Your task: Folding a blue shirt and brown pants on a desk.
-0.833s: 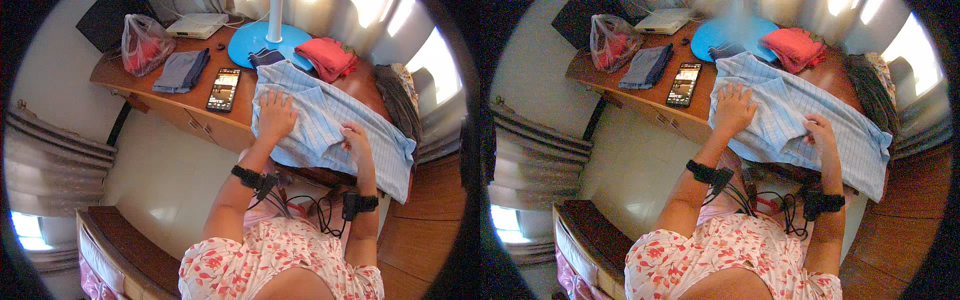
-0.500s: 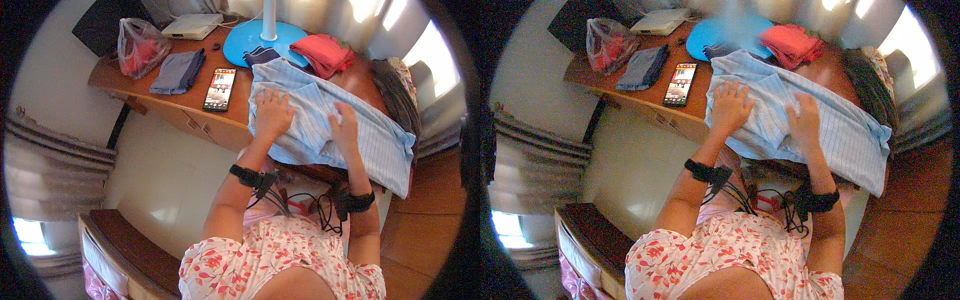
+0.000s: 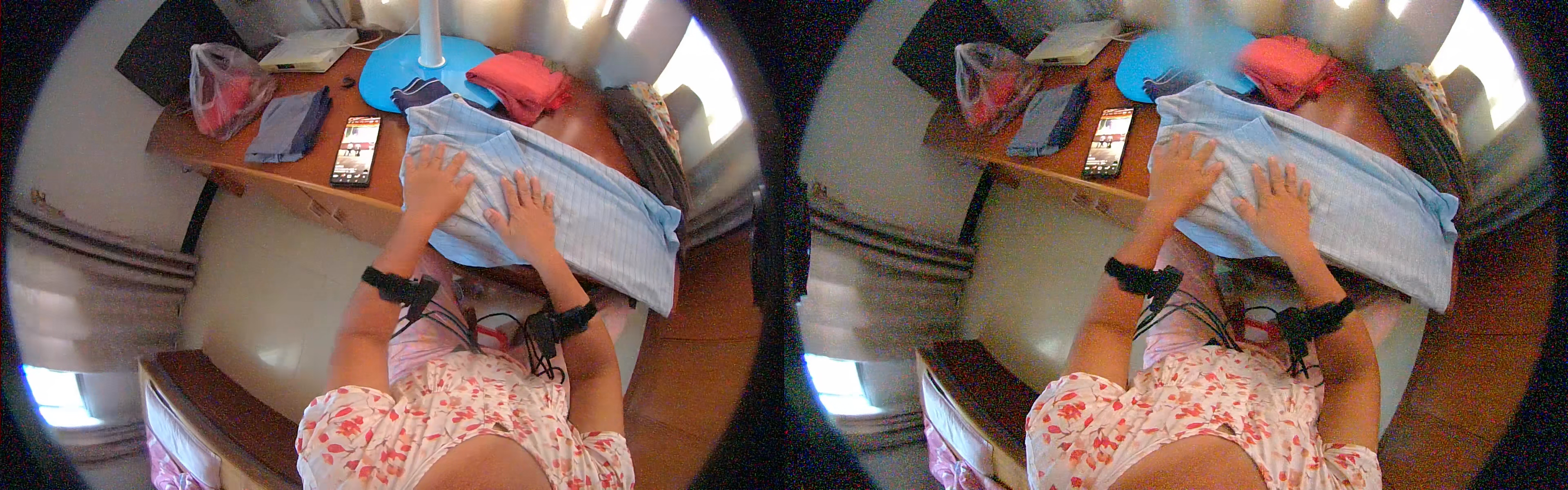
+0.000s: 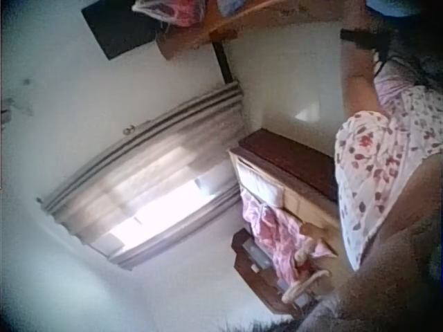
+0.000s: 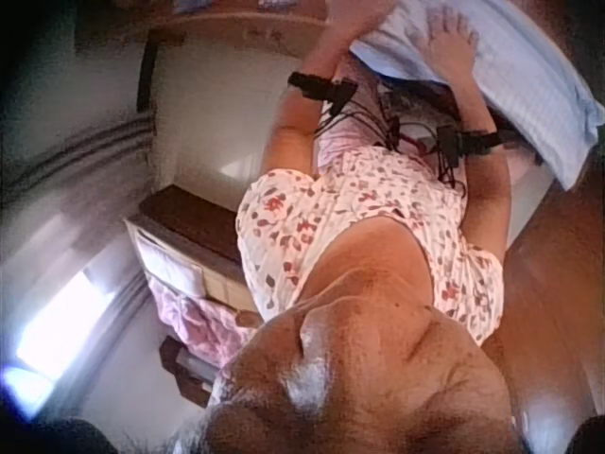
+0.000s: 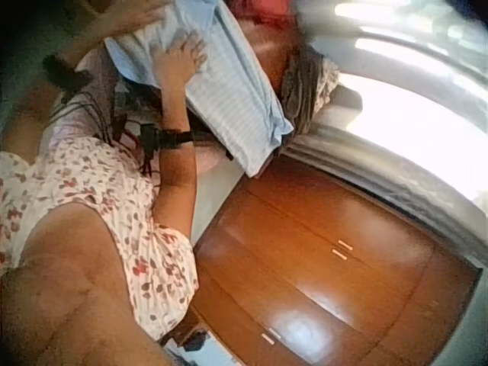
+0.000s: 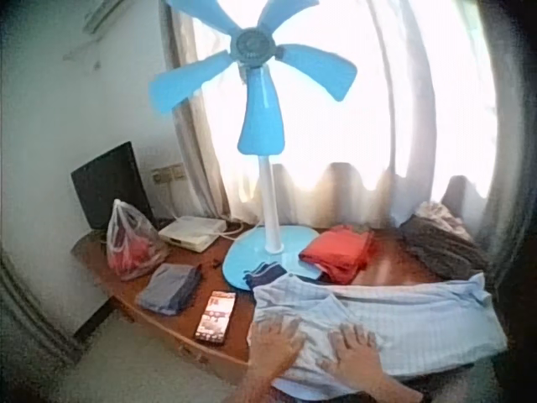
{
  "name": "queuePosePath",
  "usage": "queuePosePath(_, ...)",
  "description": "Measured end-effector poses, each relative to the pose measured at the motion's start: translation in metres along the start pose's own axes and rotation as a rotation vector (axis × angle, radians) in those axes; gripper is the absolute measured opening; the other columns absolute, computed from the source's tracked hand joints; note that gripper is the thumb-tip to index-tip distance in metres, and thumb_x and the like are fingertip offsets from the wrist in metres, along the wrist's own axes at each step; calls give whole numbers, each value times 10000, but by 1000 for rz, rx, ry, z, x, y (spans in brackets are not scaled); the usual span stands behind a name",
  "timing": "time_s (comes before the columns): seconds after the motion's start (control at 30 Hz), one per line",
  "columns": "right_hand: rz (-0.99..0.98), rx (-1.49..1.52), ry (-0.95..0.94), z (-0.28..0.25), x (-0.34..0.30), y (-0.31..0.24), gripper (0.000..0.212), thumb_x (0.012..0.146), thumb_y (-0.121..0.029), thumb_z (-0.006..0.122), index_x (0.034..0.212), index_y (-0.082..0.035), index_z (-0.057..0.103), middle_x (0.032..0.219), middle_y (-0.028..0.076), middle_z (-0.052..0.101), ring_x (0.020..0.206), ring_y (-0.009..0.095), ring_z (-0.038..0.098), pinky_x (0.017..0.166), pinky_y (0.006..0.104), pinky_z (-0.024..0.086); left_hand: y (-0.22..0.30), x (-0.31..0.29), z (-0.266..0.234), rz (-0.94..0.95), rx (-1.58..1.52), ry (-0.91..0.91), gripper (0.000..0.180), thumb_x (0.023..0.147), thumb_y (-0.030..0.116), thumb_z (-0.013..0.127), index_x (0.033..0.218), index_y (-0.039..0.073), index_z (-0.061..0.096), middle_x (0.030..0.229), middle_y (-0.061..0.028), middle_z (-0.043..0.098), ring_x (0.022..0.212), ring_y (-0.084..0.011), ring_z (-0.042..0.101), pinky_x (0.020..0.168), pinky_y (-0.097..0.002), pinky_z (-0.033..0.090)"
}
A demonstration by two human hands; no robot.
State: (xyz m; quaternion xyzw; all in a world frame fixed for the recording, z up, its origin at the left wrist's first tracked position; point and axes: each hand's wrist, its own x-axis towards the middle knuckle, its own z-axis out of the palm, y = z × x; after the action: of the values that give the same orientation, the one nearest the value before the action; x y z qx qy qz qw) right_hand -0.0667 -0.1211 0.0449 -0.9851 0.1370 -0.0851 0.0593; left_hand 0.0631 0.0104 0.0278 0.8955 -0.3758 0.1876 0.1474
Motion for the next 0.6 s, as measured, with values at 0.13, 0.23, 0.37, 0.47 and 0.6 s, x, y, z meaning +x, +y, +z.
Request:
queuePosePath(0.13, 4, -25, 69, 4, -1, 2, 655, 797, -544, 401, 1298, -125, 346, 1389, 101, 236, 1273, 344, 196, 996, 558, 124, 4, 5, -18, -99, 173, 7, 511, 818, 489, 419, 1172, 131, 506, 1255, -159, 423, 1178, -358, 357, 934, -568, 241)
queuePosePath(0.23, 36, -20, 41, 3, -1, 3, 685, 793, -545, 407, 1303, -94, 332, 1393, 92, 233, 1276, 338, 192, 993, 564, 119, 17, 14, -19, -195, 307, -43, 504, 836, 488, 384, 1167, 127, 506, 1282, -166, 387, 1204, -358, 323, 937, -582, 227)
queuePosePath(0.37, 41, -34, 74, 12, 0, 6, 723, 784, -550, 416, 1303, -55, 319, 1394, 86, 232, 1282, 326, 181, 996, 560, 110, 37, 9, 10, 207, -138, -86, 486, 865, 452, 337, 1218, 140, 454, 1321, -131, 349, 1219, -357, 300, 932, -596, 222)
queuePosePath(0.47, 47, -21, 47, 7, 0, 4, 746, 778, -549, 425, 1296, -24, 317, 1392, 88, 233, 1284, 313, 179, 1001, 553, 102, 36, 17, 8, 465, 70, -172, 466, 874, 428, 322, 1256, 177, 410, 1326, -96, 354, 1221, -345, 302, 931, -586, 233)
queuePosePath(0.6, 53, -22, 2, -2, -1, -5, 744, 794, -527, 410, 1307, -7, 272, 1404, 98, 195, 1285, 317, 172, 1000, 548, 118, 26, 30, 9, 233, -58, -176, 465, 854, 451, 355, 1254, 221, 414, 1342, -83, 334, 1241, -323, 281, 940, -590, 212)
